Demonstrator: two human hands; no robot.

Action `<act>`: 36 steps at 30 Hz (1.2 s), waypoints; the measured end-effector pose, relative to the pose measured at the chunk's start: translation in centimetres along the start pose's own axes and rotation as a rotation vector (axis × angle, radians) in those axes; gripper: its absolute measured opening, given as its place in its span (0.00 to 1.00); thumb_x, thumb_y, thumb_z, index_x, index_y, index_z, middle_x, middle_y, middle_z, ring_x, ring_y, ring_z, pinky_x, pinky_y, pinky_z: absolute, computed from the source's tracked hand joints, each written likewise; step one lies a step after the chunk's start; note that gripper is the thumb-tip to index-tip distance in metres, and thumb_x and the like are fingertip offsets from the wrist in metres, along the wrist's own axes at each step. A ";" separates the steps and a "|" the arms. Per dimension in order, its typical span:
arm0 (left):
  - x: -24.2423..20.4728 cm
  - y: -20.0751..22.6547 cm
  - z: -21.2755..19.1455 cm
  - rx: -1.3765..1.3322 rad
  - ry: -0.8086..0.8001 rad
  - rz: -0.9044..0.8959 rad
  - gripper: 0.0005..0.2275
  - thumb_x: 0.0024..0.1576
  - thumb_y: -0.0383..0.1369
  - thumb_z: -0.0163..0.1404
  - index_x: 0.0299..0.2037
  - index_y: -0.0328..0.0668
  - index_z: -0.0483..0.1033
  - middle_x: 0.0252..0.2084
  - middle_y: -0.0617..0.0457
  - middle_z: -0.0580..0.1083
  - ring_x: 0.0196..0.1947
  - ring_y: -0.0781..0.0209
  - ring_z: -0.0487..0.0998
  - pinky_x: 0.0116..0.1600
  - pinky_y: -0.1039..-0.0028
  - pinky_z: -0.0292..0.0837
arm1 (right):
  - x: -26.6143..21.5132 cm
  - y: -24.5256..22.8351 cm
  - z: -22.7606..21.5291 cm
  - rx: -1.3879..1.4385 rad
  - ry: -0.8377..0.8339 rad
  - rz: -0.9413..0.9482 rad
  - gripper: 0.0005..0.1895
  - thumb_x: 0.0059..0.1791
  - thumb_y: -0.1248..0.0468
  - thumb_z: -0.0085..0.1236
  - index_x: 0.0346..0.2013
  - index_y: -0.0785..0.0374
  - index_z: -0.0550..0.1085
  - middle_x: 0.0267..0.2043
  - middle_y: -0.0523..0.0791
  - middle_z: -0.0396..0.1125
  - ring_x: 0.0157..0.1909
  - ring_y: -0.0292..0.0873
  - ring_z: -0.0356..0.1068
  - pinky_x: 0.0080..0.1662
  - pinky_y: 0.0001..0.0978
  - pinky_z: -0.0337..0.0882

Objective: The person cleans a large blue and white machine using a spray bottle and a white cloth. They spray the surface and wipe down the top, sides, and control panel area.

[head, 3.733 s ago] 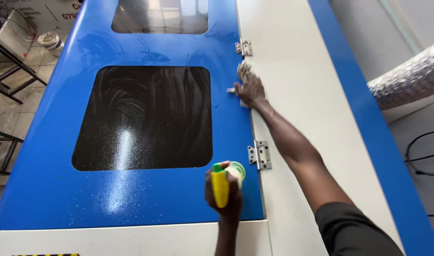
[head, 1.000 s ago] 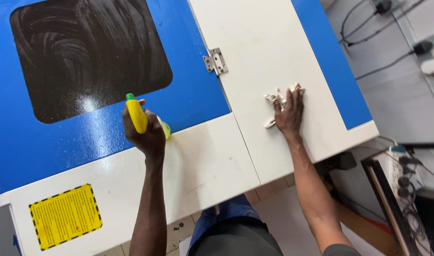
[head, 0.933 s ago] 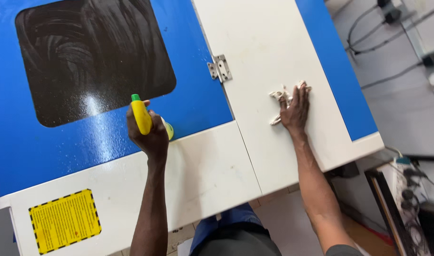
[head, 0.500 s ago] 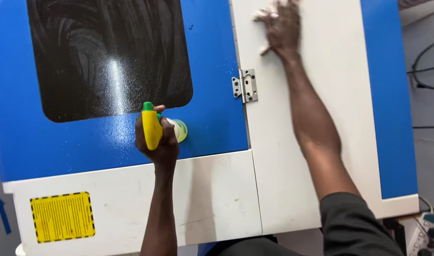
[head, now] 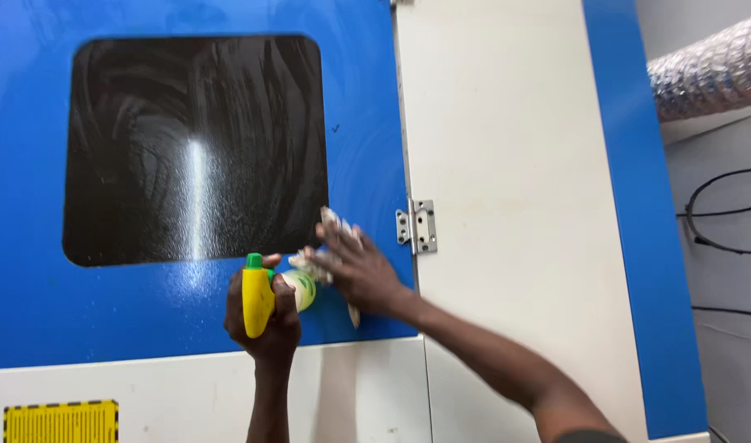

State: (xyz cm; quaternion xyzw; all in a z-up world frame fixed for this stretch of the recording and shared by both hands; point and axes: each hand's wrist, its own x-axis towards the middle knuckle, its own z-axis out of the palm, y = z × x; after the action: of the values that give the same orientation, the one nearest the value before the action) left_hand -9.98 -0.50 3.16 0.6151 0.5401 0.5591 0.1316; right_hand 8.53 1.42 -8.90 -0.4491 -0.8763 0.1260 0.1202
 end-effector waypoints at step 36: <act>1.2 -0.2 2.1 0.130 0.089 -0.079 0.08 0.70 0.24 0.57 0.56 0.29 0.77 0.49 0.49 0.84 0.33 0.61 0.78 0.44 0.70 0.79 | -4.6 34.8 -14.0 -0.400 0.646 0.535 0.25 0.69 0.55 0.52 0.73 0.70 0.80 0.76 0.64 0.70 0.79 0.65 0.64 0.78 0.58 0.55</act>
State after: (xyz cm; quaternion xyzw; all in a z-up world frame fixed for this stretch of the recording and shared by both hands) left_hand -8.63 1.49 2.95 0.5749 0.6045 0.5441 0.0891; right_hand 42.01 18.92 -7.66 -0.6901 -0.6544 -0.1650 0.2613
